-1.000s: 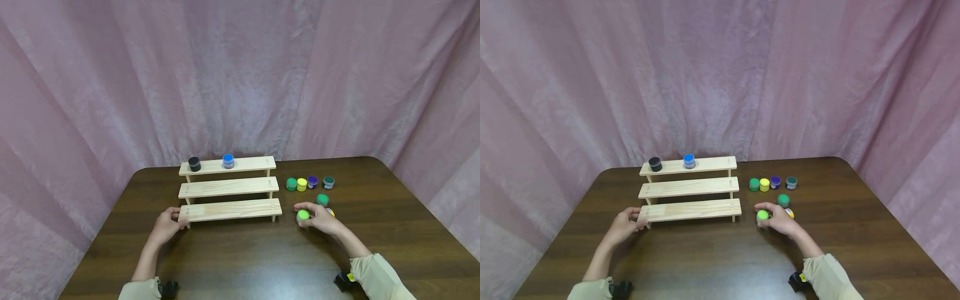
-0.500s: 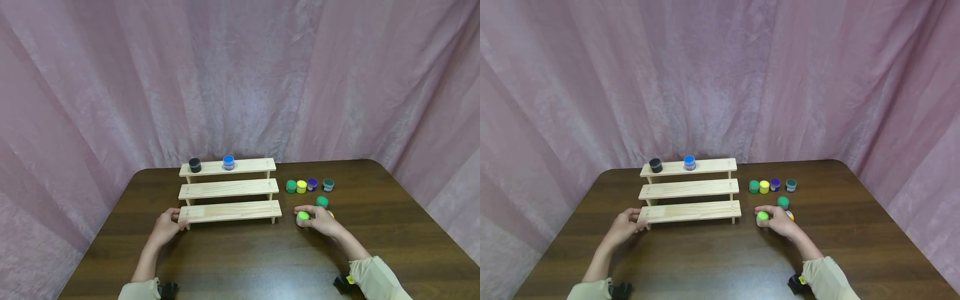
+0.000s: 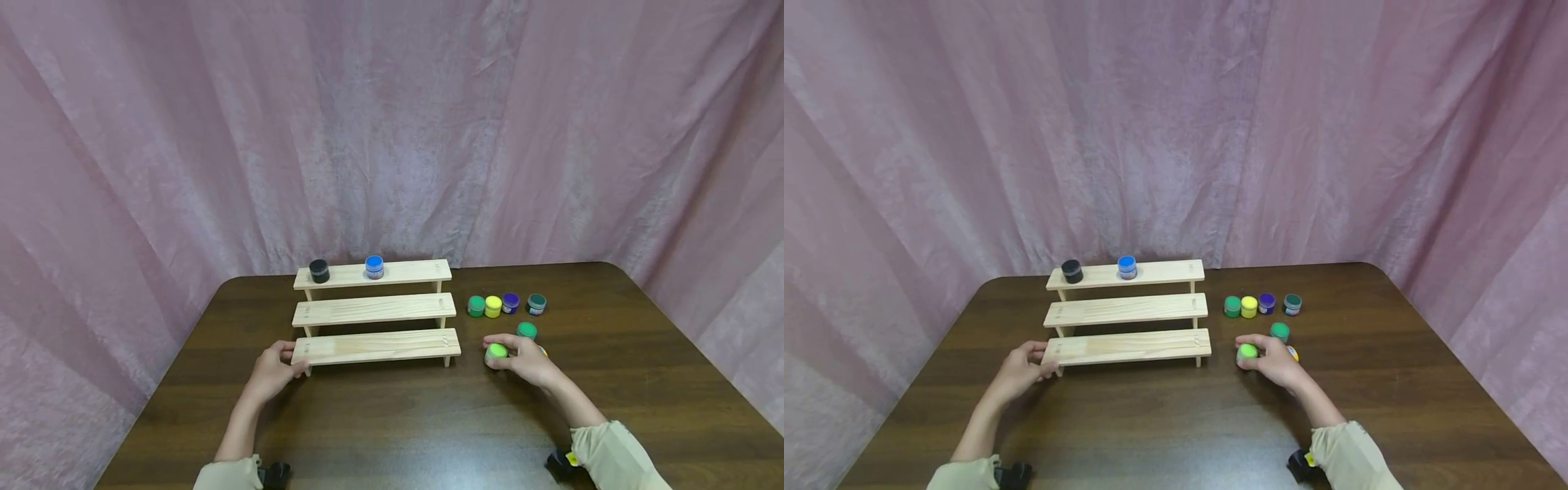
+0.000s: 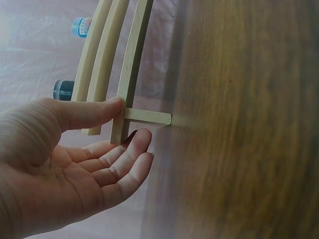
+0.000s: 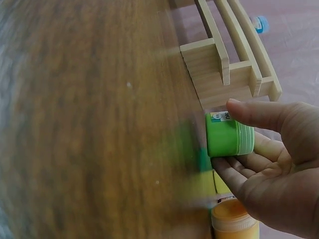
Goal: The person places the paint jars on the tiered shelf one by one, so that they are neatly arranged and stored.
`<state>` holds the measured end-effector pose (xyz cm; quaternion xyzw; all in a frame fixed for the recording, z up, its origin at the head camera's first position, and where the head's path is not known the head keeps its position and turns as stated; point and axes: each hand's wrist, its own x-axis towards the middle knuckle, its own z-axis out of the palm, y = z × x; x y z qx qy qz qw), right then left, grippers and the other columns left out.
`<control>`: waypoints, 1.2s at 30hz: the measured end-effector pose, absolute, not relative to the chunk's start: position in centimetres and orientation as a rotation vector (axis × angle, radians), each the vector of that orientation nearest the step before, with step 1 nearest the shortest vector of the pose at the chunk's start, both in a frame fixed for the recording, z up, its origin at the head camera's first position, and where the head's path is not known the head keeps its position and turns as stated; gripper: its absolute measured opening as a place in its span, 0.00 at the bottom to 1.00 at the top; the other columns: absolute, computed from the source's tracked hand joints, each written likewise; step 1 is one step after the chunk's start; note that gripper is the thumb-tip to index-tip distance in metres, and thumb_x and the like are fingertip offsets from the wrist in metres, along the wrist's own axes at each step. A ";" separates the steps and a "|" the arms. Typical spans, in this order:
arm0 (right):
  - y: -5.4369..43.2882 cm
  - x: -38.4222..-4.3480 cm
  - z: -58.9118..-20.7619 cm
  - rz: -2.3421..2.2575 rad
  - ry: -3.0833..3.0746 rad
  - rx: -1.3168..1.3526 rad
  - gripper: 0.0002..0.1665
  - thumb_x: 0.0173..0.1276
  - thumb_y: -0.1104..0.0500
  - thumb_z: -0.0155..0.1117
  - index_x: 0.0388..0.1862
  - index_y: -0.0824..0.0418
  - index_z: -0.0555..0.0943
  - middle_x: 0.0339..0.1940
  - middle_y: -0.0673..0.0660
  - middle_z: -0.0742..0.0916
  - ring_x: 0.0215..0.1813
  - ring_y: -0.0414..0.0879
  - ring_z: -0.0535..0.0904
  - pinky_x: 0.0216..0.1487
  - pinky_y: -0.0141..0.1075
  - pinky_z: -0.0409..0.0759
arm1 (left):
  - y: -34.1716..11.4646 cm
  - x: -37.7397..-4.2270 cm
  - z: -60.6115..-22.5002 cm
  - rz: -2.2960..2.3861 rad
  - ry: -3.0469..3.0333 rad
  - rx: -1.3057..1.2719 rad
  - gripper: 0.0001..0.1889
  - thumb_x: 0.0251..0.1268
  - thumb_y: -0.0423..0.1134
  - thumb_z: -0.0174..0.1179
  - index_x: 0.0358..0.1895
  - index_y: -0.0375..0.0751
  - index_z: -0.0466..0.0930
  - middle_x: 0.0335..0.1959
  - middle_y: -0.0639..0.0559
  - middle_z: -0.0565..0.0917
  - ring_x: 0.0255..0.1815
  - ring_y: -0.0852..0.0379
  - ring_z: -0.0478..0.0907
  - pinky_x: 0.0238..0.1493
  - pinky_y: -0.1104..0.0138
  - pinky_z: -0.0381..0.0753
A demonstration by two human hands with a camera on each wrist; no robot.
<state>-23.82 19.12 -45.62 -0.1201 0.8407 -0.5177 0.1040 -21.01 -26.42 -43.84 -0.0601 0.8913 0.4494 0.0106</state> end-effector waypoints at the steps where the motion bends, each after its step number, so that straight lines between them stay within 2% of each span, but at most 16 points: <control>1: 19.1 -23.8 -45.6 -1.530 2.480 -0.346 0.31 0.63 0.62 0.68 0.63 0.74 0.73 0.59 0.70 0.82 0.59 0.56 0.80 0.45 0.24 0.76 | -26.4 -21.0 -43.8 1.404 2.782 -0.189 0.26 0.60 0.29 0.63 0.59 0.20 0.68 0.45 0.28 0.81 0.28 0.58 0.79 0.30 0.68 0.76; 13: 19.2 -24.1 -45.3 -1.527 2.493 -0.342 0.32 0.64 0.60 0.68 0.64 0.73 0.72 0.60 0.71 0.81 0.60 0.60 0.79 0.45 0.26 0.77 | -26.3 -20.9 -43.7 1.404 2.784 -0.205 0.26 0.60 0.29 0.63 0.60 0.21 0.68 0.44 0.29 0.81 0.27 0.59 0.79 0.30 0.69 0.75; 23: 19.0 -24.5 -44.8 -1.553 2.479 -0.358 0.32 0.63 0.62 0.68 0.63 0.74 0.72 0.59 0.72 0.81 0.52 0.50 0.83 0.44 0.26 0.79 | -26.4 -20.9 -43.6 1.393 2.785 -0.183 0.26 0.60 0.30 0.63 0.59 0.20 0.68 0.44 0.30 0.82 0.28 0.58 0.79 0.31 0.68 0.75; 31: 19.0 -24.8 -44.1 -1.555 2.497 -0.356 0.31 0.64 0.61 0.68 0.63 0.73 0.72 0.60 0.72 0.80 0.53 0.51 0.83 0.45 0.25 0.78 | -26.4 -20.9 -43.7 1.396 2.783 -0.188 0.26 0.60 0.30 0.63 0.59 0.20 0.68 0.44 0.29 0.82 0.28 0.58 0.79 0.31 0.67 0.75; 36: 19.0 -24.9 -43.5 -1.574 2.515 -0.346 0.29 0.63 0.62 0.68 0.61 0.73 0.74 0.59 0.73 0.81 0.52 0.47 0.83 0.45 0.25 0.78 | -26.4 -21.0 -43.7 1.397 2.786 -0.189 0.26 0.60 0.30 0.63 0.59 0.21 0.68 0.44 0.30 0.82 0.28 0.58 0.80 0.32 0.67 0.75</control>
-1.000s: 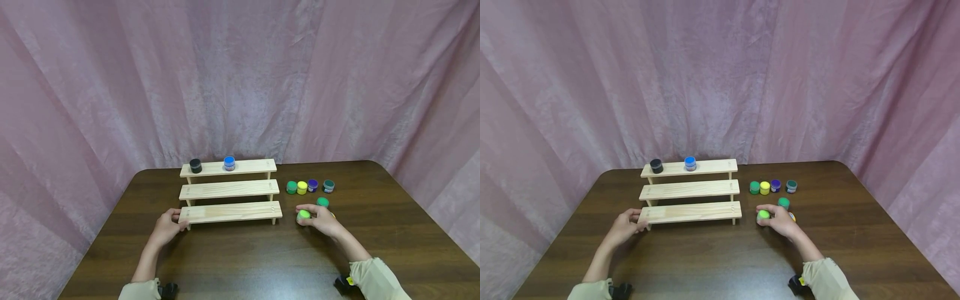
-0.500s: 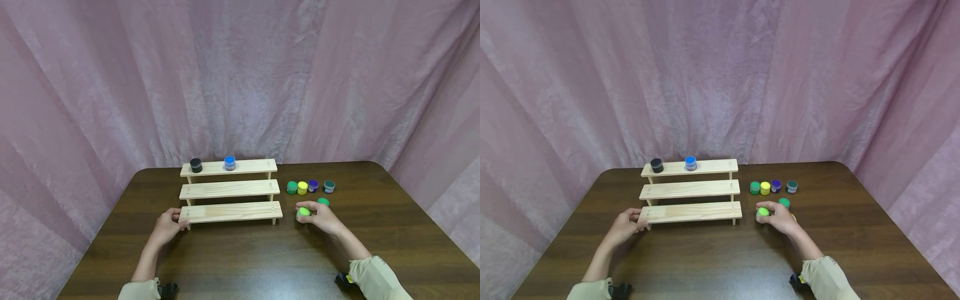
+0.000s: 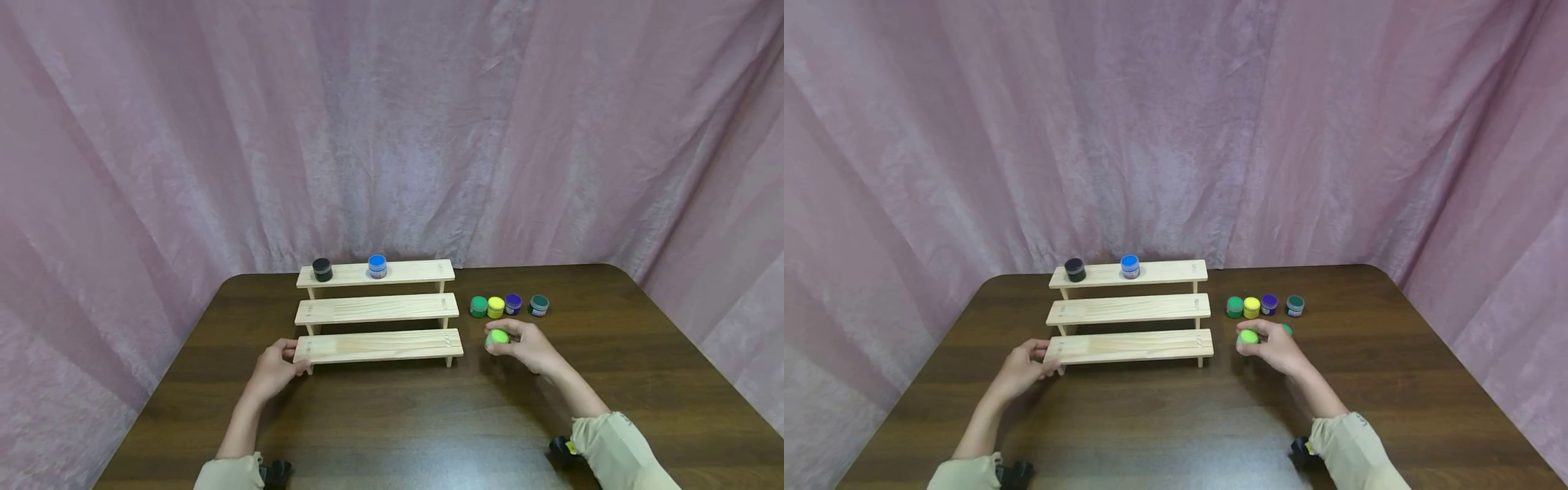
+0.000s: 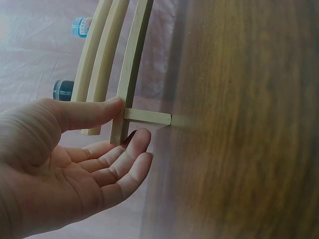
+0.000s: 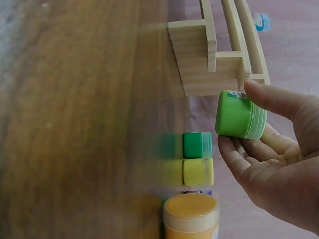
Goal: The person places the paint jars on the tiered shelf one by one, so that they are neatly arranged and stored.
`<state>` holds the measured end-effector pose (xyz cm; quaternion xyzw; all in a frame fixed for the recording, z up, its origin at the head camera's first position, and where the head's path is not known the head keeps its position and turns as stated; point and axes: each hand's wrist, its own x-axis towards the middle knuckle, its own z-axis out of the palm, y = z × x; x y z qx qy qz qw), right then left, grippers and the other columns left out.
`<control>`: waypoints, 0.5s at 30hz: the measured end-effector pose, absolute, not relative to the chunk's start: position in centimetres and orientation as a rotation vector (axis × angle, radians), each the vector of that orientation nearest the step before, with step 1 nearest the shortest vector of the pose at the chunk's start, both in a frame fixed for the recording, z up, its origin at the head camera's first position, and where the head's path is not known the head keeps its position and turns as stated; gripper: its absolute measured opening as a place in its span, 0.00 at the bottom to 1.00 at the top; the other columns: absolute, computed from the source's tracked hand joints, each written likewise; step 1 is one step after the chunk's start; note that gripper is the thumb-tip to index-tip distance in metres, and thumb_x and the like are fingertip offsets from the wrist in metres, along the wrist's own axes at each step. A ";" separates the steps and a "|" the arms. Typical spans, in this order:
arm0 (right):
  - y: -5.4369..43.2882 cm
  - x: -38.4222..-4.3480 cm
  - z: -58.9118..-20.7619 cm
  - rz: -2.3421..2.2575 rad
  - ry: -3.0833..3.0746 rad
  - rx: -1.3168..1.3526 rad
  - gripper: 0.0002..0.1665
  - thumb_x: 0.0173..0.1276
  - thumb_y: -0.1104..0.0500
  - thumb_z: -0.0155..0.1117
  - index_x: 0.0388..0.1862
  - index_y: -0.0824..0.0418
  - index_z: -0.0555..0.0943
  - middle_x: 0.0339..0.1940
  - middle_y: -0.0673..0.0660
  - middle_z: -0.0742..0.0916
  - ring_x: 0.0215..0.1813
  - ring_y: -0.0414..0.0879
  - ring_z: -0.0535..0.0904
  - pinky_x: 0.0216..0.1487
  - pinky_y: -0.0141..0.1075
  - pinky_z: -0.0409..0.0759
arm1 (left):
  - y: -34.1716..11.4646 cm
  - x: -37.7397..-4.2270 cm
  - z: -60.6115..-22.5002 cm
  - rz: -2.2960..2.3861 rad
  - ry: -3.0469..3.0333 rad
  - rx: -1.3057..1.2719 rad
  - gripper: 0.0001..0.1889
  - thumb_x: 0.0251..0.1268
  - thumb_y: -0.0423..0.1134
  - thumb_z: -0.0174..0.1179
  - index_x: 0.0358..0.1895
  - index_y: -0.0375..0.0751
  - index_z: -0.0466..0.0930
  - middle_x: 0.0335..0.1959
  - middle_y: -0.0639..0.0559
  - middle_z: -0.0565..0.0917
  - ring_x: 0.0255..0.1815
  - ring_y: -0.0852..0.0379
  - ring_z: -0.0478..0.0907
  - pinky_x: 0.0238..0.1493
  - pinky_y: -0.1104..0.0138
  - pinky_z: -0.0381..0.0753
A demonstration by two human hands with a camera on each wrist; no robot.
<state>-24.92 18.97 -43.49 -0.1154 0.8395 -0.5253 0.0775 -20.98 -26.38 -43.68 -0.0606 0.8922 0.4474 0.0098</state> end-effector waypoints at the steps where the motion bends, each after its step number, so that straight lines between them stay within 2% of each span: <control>1: 18.9 -24.9 -43.4 -1.576 2.514 -0.343 0.29 0.63 0.62 0.68 0.61 0.73 0.74 0.59 0.73 0.81 0.52 0.46 0.83 0.45 0.25 0.78 | -26.4 -21.0 -43.7 1.395 2.785 -0.190 0.26 0.60 0.30 0.63 0.59 0.21 0.68 0.44 0.30 0.82 0.28 0.58 0.79 0.32 0.67 0.75; 9: 18.7 -25.4 -41.9 -1.570 2.522 -0.339 0.31 0.64 0.59 0.68 0.62 0.71 0.73 0.60 0.72 0.80 0.47 0.37 0.82 0.44 0.28 0.80 | -26.2 -21.1 -43.3 1.393 2.783 -0.201 0.26 0.59 0.31 0.64 0.59 0.22 0.69 0.42 0.31 0.82 0.28 0.58 0.78 0.31 0.68 0.73; 15: 18.1 -25.9 -40.9 -1.574 2.508 -0.362 0.29 0.64 0.58 0.68 0.61 0.70 0.74 0.60 0.71 0.79 0.45 0.37 0.81 0.46 0.32 0.81 | -26.3 -20.8 -43.4 1.398 2.784 -0.205 0.26 0.59 0.31 0.65 0.58 0.21 0.69 0.42 0.31 0.82 0.28 0.57 0.79 0.32 0.67 0.73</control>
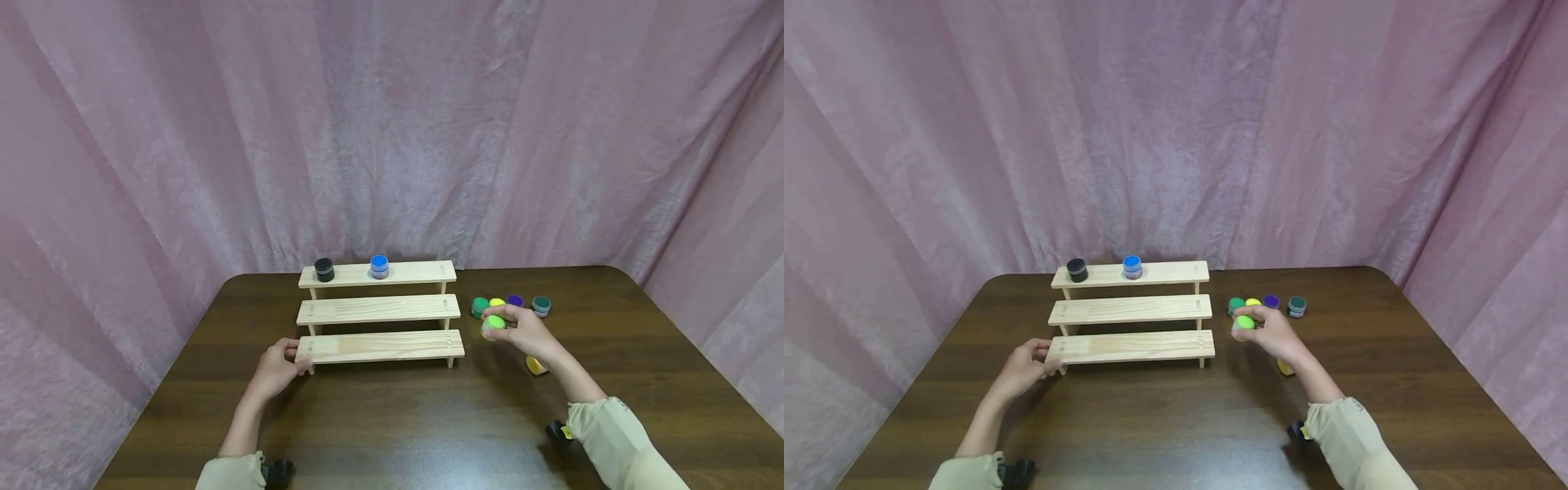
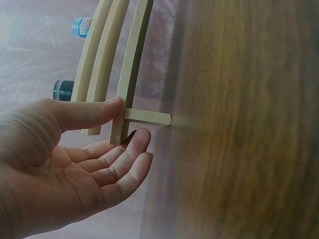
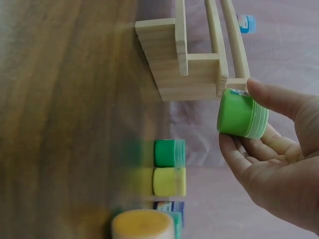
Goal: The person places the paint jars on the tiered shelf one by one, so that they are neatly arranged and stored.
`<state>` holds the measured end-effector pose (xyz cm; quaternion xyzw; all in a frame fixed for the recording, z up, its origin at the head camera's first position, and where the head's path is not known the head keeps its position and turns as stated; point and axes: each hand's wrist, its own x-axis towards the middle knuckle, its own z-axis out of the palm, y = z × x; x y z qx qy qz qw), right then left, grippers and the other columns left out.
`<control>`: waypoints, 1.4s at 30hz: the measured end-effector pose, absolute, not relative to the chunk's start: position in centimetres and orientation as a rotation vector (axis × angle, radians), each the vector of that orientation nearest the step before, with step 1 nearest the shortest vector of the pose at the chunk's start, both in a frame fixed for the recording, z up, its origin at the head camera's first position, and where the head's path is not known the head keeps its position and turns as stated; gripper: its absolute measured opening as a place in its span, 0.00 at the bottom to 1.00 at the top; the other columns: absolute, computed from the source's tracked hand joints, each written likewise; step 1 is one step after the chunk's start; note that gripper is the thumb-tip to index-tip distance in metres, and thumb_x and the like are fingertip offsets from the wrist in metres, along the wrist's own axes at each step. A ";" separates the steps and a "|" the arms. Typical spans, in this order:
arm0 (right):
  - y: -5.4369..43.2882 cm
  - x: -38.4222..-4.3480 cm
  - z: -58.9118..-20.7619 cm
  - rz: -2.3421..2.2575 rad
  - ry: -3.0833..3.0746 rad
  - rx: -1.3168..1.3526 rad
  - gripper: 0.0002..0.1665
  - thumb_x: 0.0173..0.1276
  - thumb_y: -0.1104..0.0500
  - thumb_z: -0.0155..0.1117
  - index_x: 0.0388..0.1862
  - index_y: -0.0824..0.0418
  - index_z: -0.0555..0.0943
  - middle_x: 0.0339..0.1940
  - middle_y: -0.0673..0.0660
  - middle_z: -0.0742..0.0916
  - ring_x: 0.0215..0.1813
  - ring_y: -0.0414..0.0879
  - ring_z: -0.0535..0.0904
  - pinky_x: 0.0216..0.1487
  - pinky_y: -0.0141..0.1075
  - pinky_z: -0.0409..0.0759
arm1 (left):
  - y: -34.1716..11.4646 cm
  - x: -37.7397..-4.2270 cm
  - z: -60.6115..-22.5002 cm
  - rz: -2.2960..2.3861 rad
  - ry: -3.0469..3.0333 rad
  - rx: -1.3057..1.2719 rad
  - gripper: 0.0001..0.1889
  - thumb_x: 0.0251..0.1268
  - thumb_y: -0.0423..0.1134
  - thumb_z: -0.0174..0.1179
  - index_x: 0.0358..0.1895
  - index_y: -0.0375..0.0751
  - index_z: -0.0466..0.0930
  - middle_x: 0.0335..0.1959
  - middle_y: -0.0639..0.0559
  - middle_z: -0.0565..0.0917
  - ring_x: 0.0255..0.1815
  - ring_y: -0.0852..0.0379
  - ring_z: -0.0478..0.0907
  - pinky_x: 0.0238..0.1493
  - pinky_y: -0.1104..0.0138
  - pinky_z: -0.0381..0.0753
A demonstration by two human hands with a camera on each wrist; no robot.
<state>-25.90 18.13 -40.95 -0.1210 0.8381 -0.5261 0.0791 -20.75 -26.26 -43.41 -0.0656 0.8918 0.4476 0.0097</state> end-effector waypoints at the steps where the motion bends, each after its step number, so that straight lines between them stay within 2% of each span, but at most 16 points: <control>1: 18.0 -26.0 -40.8 -1.570 2.507 -0.368 0.29 0.64 0.58 0.68 0.61 0.70 0.74 0.60 0.70 0.79 0.45 0.38 0.81 0.46 0.33 0.81 | -26.3 -20.7 -43.5 1.398 2.784 -0.204 0.26 0.59 0.31 0.65 0.58 0.21 0.69 0.42 0.31 0.82 0.28 0.57 0.79 0.32 0.67 0.73; 7: 17.7 -26.6 -40.1 -1.540 2.513 -0.386 0.30 0.65 0.57 0.67 0.63 0.68 0.73 0.61 0.69 0.79 0.49 0.44 0.82 0.48 0.34 0.81 | -26.3 -20.4 -44.0 1.418 2.778 -0.207 0.26 0.59 0.30 0.64 0.58 0.21 0.69 0.41 0.32 0.82 0.27 0.57 0.78 0.30 0.68 0.74; 14: 17.3 -27.8 -38.1 -1.538 2.561 -0.410 0.31 0.67 0.55 0.66 0.65 0.66 0.72 0.63 0.67 0.79 0.50 0.45 0.81 0.46 0.30 0.80 | -26.3 -21.1 -43.9 1.436 2.789 -0.177 0.25 0.59 0.30 0.64 0.58 0.21 0.69 0.40 0.32 0.82 0.27 0.57 0.78 0.30 0.67 0.74; 19: 16.5 -28.7 -36.6 -1.526 2.591 -0.433 0.30 0.67 0.53 0.66 0.65 0.62 0.73 0.64 0.64 0.80 0.58 0.55 0.80 0.52 0.37 0.80 | -26.3 -21.1 -43.5 1.429 2.785 -0.178 0.26 0.59 0.31 0.65 0.58 0.21 0.69 0.41 0.32 0.82 0.27 0.57 0.78 0.30 0.67 0.74; 22: 15.9 -29.1 -36.1 -1.532 2.590 -0.427 0.31 0.67 0.52 0.66 0.66 0.60 0.73 0.62 0.63 0.81 0.61 0.55 0.79 0.56 0.40 0.78 | -26.5 -21.0 -43.7 1.437 2.783 -0.182 0.26 0.58 0.31 0.65 0.58 0.21 0.69 0.41 0.32 0.82 0.27 0.56 0.79 0.30 0.67 0.74; 28: 14.7 -29.9 -35.4 -1.575 2.558 -0.402 0.31 0.67 0.54 0.66 0.67 0.59 0.72 0.62 0.64 0.81 0.55 0.48 0.82 0.52 0.36 0.80 | -26.6 -20.9 -44.1 1.471 2.786 -0.161 0.26 0.57 0.31 0.66 0.56 0.20 0.69 0.38 0.33 0.82 0.26 0.57 0.78 0.29 0.68 0.75; 35: 12.8 -31.2 -34.6 -1.597 2.558 -0.421 0.29 0.67 0.55 0.65 0.66 0.59 0.73 0.64 0.62 0.79 0.58 0.51 0.79 0.49 0.30 0.79 | -26.6 -21.0 -43.9 1.478 2.758 -0.188 0.26 0.58 0.30 0.66 0.58 0.22 0.70 0.41 0.32 0.83 0.29 0.56 0.79 0.31 0.67 0.76; 42: 11.0 -32.3 -34.0 -1.579 2.567 -0.455 0.29 0.67 0.56 0.65 0.66 0.60 0.73 0.61 0.64 0.81 0.57 0.53 0.79 0.46 0.30 0.78 | -26.8 -21.1 -44.3 1.542 2.701 -0.176 0.27 0.59 0.28 0.65 0.60 0.21 0.67 0.39 0.33 0.83 0.29 0.58 0.79 0.32 0.67 0.77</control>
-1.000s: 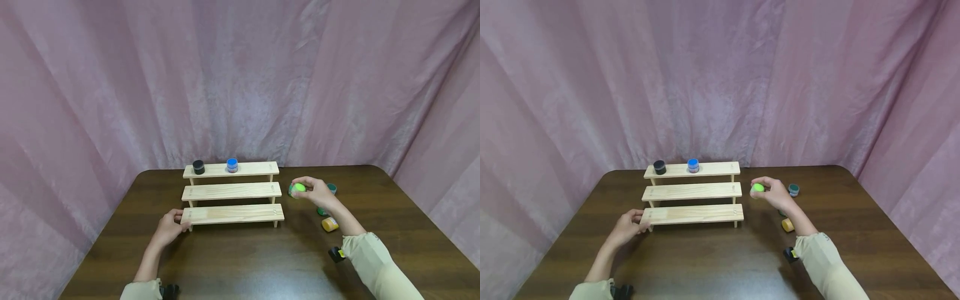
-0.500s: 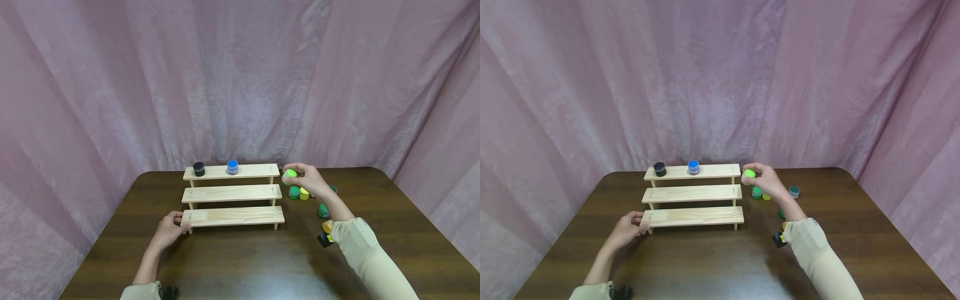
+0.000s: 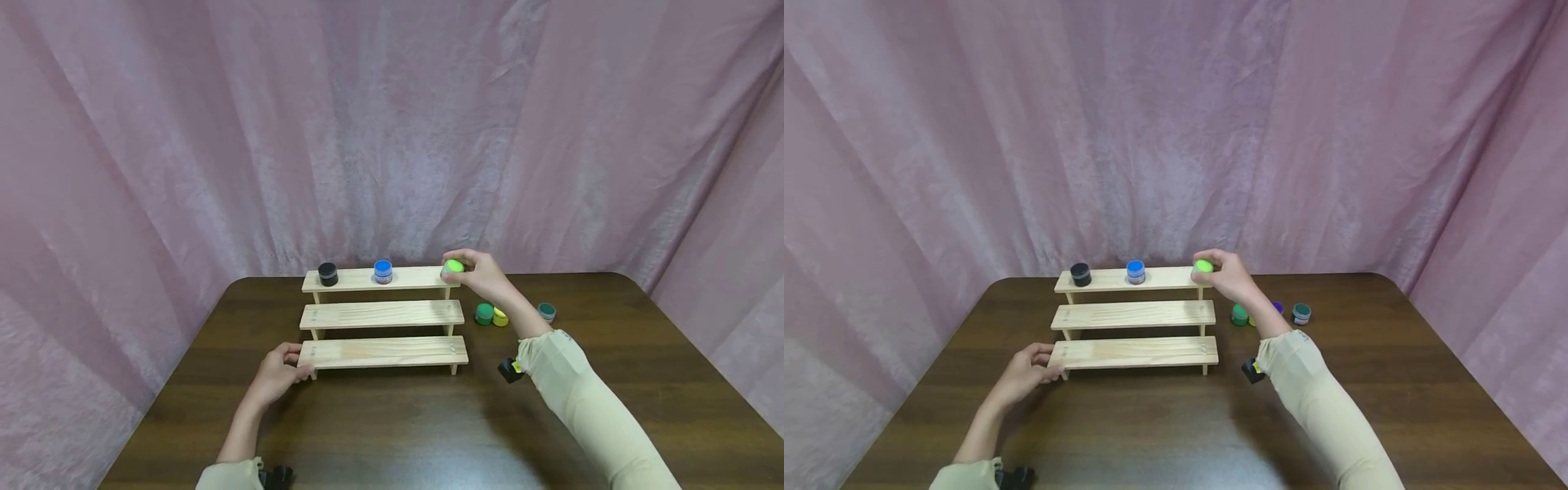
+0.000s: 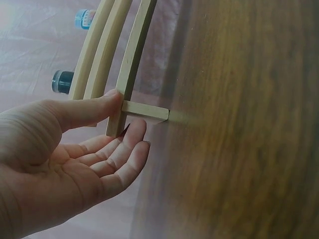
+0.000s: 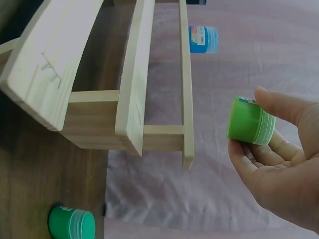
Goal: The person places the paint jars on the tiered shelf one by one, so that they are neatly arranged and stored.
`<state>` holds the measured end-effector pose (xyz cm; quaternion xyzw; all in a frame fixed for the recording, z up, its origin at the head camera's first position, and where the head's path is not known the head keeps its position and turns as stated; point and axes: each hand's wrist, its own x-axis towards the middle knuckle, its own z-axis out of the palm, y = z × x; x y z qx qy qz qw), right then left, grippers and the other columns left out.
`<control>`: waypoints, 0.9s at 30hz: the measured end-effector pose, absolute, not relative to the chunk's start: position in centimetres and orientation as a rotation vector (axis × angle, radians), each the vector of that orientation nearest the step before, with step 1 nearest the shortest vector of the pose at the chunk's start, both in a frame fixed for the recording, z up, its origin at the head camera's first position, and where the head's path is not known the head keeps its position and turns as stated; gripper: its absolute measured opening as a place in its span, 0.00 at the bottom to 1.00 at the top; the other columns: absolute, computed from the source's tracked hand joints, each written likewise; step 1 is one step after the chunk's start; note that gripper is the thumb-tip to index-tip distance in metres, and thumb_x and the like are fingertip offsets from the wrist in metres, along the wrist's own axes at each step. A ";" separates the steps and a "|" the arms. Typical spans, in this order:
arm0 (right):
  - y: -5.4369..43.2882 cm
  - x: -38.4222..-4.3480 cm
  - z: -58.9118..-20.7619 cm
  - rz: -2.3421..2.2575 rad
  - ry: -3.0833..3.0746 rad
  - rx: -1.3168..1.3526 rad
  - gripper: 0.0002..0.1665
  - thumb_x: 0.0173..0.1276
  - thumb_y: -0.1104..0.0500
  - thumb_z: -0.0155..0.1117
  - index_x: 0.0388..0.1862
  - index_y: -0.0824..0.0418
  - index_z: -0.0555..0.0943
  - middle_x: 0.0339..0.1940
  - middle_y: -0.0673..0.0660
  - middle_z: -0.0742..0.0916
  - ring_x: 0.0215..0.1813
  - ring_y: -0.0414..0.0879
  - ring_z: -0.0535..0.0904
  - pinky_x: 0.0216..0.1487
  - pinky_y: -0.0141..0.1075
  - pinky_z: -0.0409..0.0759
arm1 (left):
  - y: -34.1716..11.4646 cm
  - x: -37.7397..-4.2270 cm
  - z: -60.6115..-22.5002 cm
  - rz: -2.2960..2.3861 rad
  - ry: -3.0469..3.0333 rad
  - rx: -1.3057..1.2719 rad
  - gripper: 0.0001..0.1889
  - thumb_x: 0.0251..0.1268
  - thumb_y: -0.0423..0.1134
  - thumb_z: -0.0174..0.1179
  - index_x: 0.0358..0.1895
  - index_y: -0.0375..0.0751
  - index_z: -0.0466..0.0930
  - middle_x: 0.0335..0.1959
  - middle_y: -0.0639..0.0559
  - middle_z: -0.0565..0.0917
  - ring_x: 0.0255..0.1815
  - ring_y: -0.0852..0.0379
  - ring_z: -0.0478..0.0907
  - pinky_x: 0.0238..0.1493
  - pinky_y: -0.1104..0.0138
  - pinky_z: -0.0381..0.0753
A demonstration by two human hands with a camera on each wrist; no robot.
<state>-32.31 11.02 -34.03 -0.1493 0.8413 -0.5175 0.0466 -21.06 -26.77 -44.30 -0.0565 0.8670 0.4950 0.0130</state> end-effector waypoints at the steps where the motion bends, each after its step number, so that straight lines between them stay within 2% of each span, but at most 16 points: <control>1: 10.8 -32.5 -34.0 -1.581 2.565 -0.456 0.28 0.67 0.56 0.65 0.66 0.60 0.73 0.61 0.64 0.81 0.57 0.53 0.79 0.45 0.30 0.78 | -26.8 -21.1 -44.3 1.552 2.697 -0.183 0.27 0.58 0.28 0.65 0.60 0.21 0.67 0.39 0.34 0.83 0.28 0.58 0.78 0.31 0.67 0.77; 7: 9.7 -33.3 -34.1 -1.589 2.553 -0.479 0.29 0.67 0.58 0.66 0.66 0.62 0.73 0.63 0.64 0.80 0.59 0.54 0.78 0.48 0.29 0.78 | -26.8 -21.0 -44.3 1.551 2.696 -0.184 0.27 0.56 0.27 0.67 0.59 0.23 0.68 0.36 0.37 0.85 0.28 0.58 0.78 0.30 0.69 0.75; 13: 8.7 -33.8 -34.2 -1.572 2.560 -0.481 0.30 0.67 0.58 0.66 0.67 0.62 0.73 0.65 0.64 0.79 0.61 0.56 0.77 0.53 0.34 0.79 | -26.9 -21.0 -44.4 1.546 2.700 -0.180 0.26 0.57 0.27 0.66 0.58 0.24 0.68 0.35 0.38 0.85 0.28 0.58 0.77 0.30 0.69 0.74; 21: 7.8 -34.2 -34.6 -1.539 2.603 -0.484 0.29 0.67 0.59 0.65 0.66 0.63 0.74 0.59 0.64 0.82 0.51 0.51 0.79 0.46 0.32 0.80 | -26.9 -21.0 -44.7 1.607 2.643 -0.203 0.27 0.56 0.25 0.66 0.58 0.24 0.66 0.34 0.38 0.84 0.28 0.58 0.80 0.30 0.68 0.76; 27: 7.3 -34.7 -34.7 -1.482 2.636 -0.498 0.28 0.68 0.58 0.64 0.66 0.62 0.73 0.59 0.64 0.81 0.51 0.52 0.80 0.45 0.33 0.80 | -26.9 -21.1 -44.7 1.628 2.621 -0.210 0.28 0.56 0.25 0.65 0.59 0.25 0.65 0.35 0.38 0.84 0.28 0.58 0.80 0.31 0.68 0.76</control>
